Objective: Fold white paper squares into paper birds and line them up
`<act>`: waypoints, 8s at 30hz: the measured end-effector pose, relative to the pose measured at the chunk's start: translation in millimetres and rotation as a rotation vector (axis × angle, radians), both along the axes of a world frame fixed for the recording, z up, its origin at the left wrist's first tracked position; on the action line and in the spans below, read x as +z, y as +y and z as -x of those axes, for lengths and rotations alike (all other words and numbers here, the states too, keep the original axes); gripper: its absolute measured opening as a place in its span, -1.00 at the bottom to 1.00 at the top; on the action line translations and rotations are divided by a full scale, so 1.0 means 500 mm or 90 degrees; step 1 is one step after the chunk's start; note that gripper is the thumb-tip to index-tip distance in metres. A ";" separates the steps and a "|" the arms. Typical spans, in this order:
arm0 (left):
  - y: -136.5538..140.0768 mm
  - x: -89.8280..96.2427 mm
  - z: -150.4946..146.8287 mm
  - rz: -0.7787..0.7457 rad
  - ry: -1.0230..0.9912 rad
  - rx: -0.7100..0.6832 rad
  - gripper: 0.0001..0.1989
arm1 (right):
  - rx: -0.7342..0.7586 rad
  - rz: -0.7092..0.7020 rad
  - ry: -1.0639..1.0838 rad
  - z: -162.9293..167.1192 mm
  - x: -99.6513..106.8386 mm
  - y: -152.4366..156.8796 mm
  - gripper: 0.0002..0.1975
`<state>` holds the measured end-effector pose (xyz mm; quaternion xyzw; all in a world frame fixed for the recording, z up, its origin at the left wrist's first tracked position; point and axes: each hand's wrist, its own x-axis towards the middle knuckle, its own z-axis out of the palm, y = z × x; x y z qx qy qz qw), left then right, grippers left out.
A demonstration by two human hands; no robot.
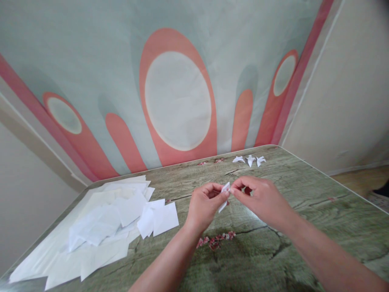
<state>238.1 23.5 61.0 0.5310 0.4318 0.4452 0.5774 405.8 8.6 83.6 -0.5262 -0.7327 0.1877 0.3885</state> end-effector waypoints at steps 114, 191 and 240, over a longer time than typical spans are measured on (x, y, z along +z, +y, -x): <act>0.011 0.010 0.025 0.065 -0.069 -0.099 -0.64 | 0.151 -0.181 -0.048 -0.019 -0.004 0.001 -0.90; -0.010 -0.003 -0.006 -0.061 -0.021 0.065 -0.70 | 0.011 0.107 0.096 0.012 0.005 -0.009 -0.83; 0.014 0.013 0.023 -0.036 0.068 -0.055 -0.69 | 0.051 0.159 0.163 0.002 -0.024 0.017 -0.71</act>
